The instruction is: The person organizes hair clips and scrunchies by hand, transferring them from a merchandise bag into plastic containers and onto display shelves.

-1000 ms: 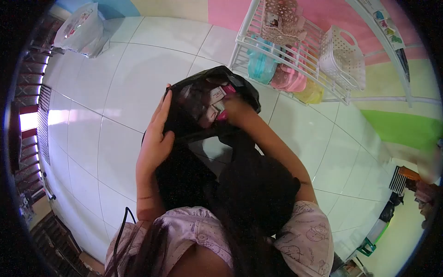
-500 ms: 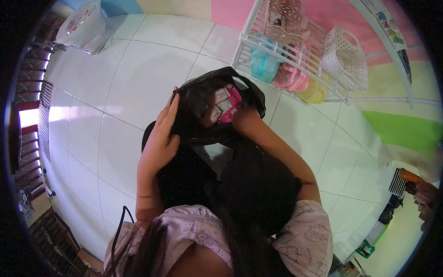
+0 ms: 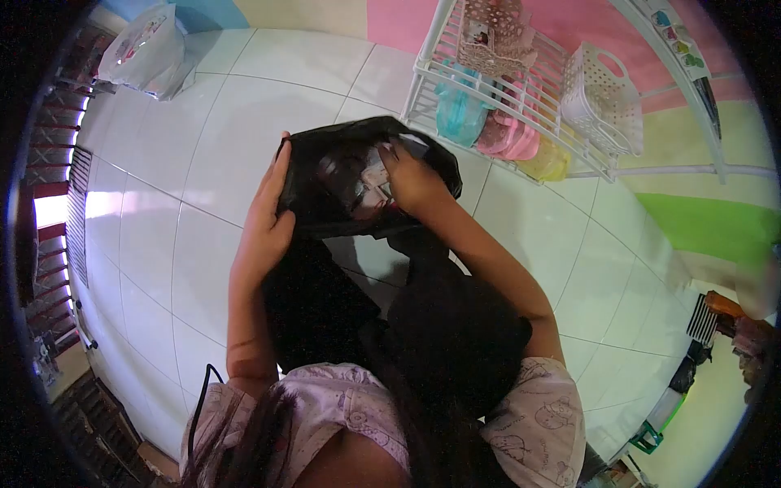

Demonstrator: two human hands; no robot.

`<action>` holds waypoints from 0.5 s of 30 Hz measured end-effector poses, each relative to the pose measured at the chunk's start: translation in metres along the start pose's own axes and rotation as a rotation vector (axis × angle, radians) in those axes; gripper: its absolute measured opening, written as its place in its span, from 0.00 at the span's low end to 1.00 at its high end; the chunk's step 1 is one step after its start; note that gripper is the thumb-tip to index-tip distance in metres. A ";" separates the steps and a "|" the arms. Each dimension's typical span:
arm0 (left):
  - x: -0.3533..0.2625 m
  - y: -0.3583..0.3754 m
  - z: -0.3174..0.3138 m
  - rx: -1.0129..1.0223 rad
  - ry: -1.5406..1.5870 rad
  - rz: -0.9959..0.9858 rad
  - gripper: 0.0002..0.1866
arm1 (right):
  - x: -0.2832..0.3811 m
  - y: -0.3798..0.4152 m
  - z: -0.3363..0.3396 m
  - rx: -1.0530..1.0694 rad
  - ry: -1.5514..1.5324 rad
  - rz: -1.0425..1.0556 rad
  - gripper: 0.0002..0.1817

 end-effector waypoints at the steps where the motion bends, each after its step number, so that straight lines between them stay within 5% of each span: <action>1: 0.000 -0.002 0.000 0.006 0.008 0.007 0.47 | 0.005 -0.005 0.011 -0.091 0.024 0.022 0.24; 5: -0.004 -0.006 0.007 -0.044 -0.026 -0.029 0.46 | 0.033 -0.003 0.066 -0.237 -0.117 0.148 0.19; 11: 0.006 0.004 0.019 -0.222 0.153 0.063 0.42 | 0.031 0.031 0.123 -0.640 0.115 0.159 0.14; 15: 0.008 0.006 0.018 -0.221 0.127 0.070 0.40 | 0.025 0.024 0.107 -0.465 -0.122 0.190 0.12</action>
Point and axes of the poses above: each hand's wrist, its own y-axis away from the middle knuckle, its own z-axis out of the back of the hand, x = y × z, the point moved 9 cm from there along -y, towards the middle knuckle, and after that the axes turned 4 degrees about -z, right-handed, at the moved point
